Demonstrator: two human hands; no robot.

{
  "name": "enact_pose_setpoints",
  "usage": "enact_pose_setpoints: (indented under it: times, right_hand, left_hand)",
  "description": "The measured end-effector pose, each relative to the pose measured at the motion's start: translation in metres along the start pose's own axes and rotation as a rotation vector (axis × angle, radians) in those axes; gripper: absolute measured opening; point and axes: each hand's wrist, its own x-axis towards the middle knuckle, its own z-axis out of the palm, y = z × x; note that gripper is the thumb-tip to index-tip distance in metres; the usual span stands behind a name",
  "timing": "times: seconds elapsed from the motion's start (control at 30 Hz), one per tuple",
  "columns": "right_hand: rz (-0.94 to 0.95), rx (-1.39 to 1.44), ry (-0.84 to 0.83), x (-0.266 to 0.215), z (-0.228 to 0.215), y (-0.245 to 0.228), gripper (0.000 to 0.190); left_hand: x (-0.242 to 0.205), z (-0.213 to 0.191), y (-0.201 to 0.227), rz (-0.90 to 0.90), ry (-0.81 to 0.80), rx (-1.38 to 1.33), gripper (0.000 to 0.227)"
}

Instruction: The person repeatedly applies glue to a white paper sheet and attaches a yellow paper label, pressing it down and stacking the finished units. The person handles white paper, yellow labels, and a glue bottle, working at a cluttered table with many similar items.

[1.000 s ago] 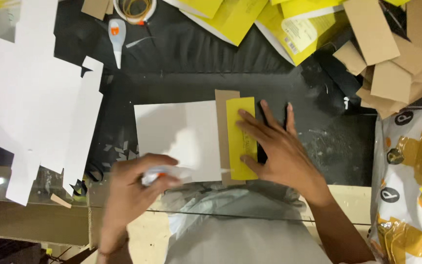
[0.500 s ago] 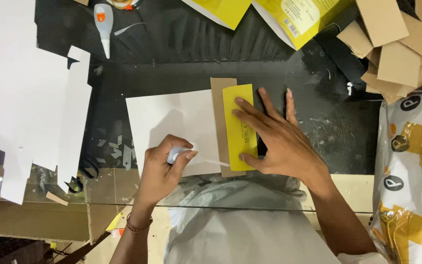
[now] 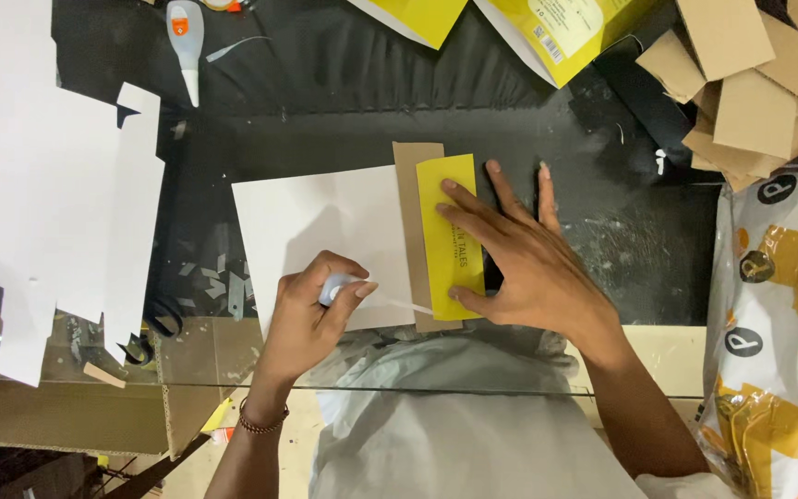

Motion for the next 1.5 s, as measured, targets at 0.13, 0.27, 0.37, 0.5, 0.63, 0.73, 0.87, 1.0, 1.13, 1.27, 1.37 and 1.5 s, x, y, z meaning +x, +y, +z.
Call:
enact_pose_setpoints:
  times: [0.13, 0.27, 0.37, 0.5, 0.63, 0.73, 0.87, 1.0, 1.13, 1.27, 1.37, 1.5]
  right_hand:
    - [0.0, 0.005, -0.006, 0.0011, -0.0015, -0.0006, 0.085]
    - [0.011, 0.015, -0.005, 0.0025, -0.0019, -0.0014, 0.081]
    - [0.011, 0.039, 0.005, 0.0021, -0.0024, -0.0021, 0.079]
    - [0.016, 0.057, -0.007, 0.0013, -0.0017, -0.0012, 0.075]
    - [0.021, 0.062, -0.009, 0.0011, -0.0009, -0.0005, 0.074]
    - [0.026, 0.05, -0.008, 0.0012, 0.0005, 0.0008, 0.074]
    - [0.023, 0.062, -0.007, 0.0019, -0.0016, -0.0005, 0.07]
    - [0.021, 0.07, -0.004, 0.0015, -0.002, -0.0009, 0.067]
    - [0.024, 0.062, 0.005, 0.0012, 0.0007, 0.0014, 0.07]
    - [0.025, 0.071, -0.007, 0.0015, -0.0014, -0.0002, 0.067]
    - [0.02, 0.064, -0.006, 0.001, -0.0019, -0.0004, 0.067]
    - [0.026, 0.063, -0.01, 0.0018, -0.0018, 0.0002, 0.07]
  left_hand:
    - [0.0002, 0.0008, -0.0009, 0.022, 0.019, -0.009, 0.01]
    - [0.0003, 0.0003, -0.0003, 0.011, 0.015, 0.007, 0.009]
    - [0.0, 0.0002, -0.0009, 0.027, 0.022, 0.012, 0.01]
    - [-0.0003, 0.0002, -0.003, 0.016, 0.014, 0.022, 0.012]
    - [-0.0003, 0.0005, -0.0015, 0.007, 0.019, 0.003, 0.01]
    - [-0.0003, 0.0006, -0.0023, 0.002, 0.029, 0.001, 0.009]
    - [0.0002, 0.0, -0.0037, 0.031, 0.02, 0.014, 0.011]
    - [-0.0003, 0.0009, -0.0064, 0.04, 0.024, 0.03, 0.011]
    - [-0.0001, 0.0015, -0.0063, 0.017, 0.038, 0.015, 0.009]
    - [0.0004, 0.0002, -0.0057, 0.037, 0.022, 0.021, 0.01]
    - [0.0003, 0.0002, -0.0046, 0.029, 0.021, 0.02, 0.01]
    - [0.0005, 0.0003, -0.0035, 0.018, 0.03, 0.017, 0.009]
